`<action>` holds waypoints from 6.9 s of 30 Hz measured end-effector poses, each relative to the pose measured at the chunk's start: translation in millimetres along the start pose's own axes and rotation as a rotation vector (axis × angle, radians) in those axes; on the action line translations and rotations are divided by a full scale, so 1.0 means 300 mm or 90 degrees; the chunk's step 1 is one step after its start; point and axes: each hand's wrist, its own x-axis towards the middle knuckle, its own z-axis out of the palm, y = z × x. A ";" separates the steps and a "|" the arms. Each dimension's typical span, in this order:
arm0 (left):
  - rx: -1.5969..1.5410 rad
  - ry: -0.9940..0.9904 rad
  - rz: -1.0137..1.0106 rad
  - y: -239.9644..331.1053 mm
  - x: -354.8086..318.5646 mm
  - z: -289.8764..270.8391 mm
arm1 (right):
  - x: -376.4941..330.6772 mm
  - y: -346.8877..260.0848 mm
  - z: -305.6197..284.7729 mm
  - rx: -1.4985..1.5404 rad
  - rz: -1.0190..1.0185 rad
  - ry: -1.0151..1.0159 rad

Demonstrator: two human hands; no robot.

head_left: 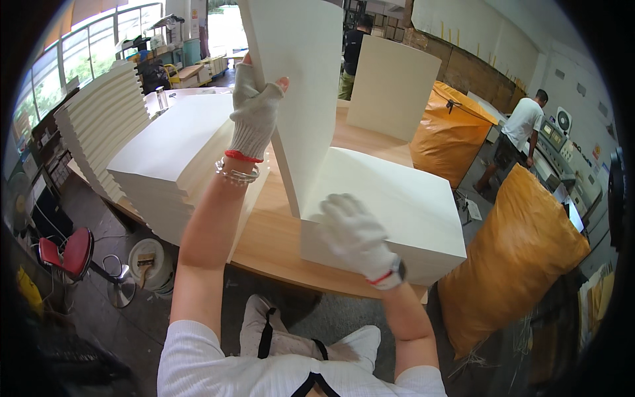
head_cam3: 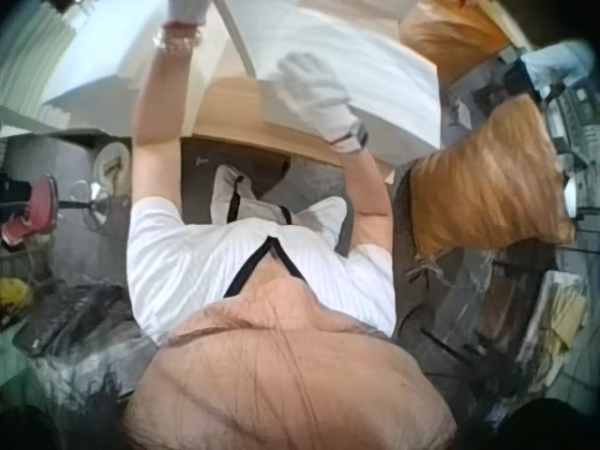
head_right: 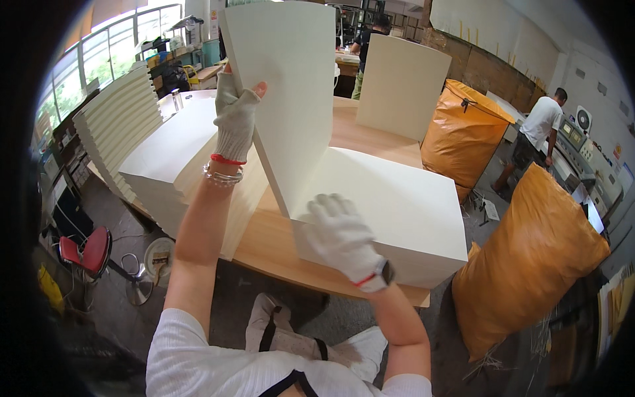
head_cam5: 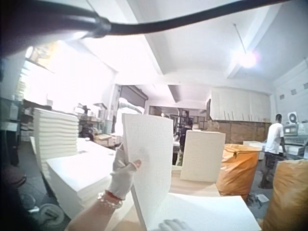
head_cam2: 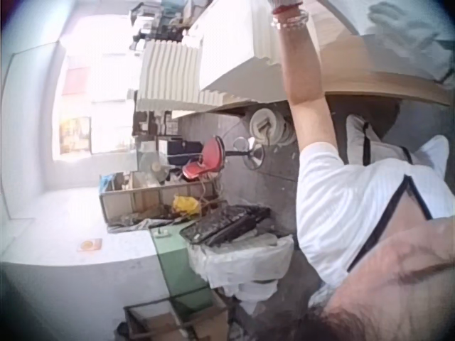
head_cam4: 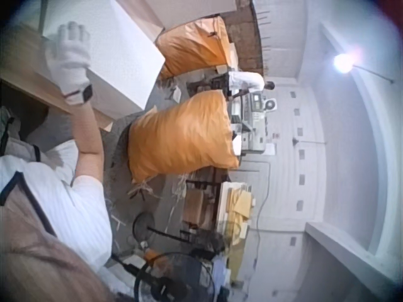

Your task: The person picks up and aligns stacks of white paper sheets with serrated edges, moving them from one pile to another on a wooden table.

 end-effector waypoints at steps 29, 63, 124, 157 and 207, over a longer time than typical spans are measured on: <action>0.725 -0.076 0.483 0.264 0.133 0.143 | 0.538 -0.157 0.313 0.943 0.040 0.168; 0.559 -0.166 -0.335 0.370 0.028 -1.363 | 0.558 -0.445 0.301 0.282 0.027 -0.030; 0.072 -0.899 -0.117 -0.162 -0.549 0.588 | -0.417 0.441 -0.446 -0.383 0.181 0.248; 0.123 -0.931 -0.074 -0.153 -0.530 0.580 | -0.426 0.447 -0.420 -0.280 0.141 0.343; 0.029 -0.865 -0.067 -0.197 -0.578 0.601 | -0.449 0.461 -0.410 -0.370 0.120 0.327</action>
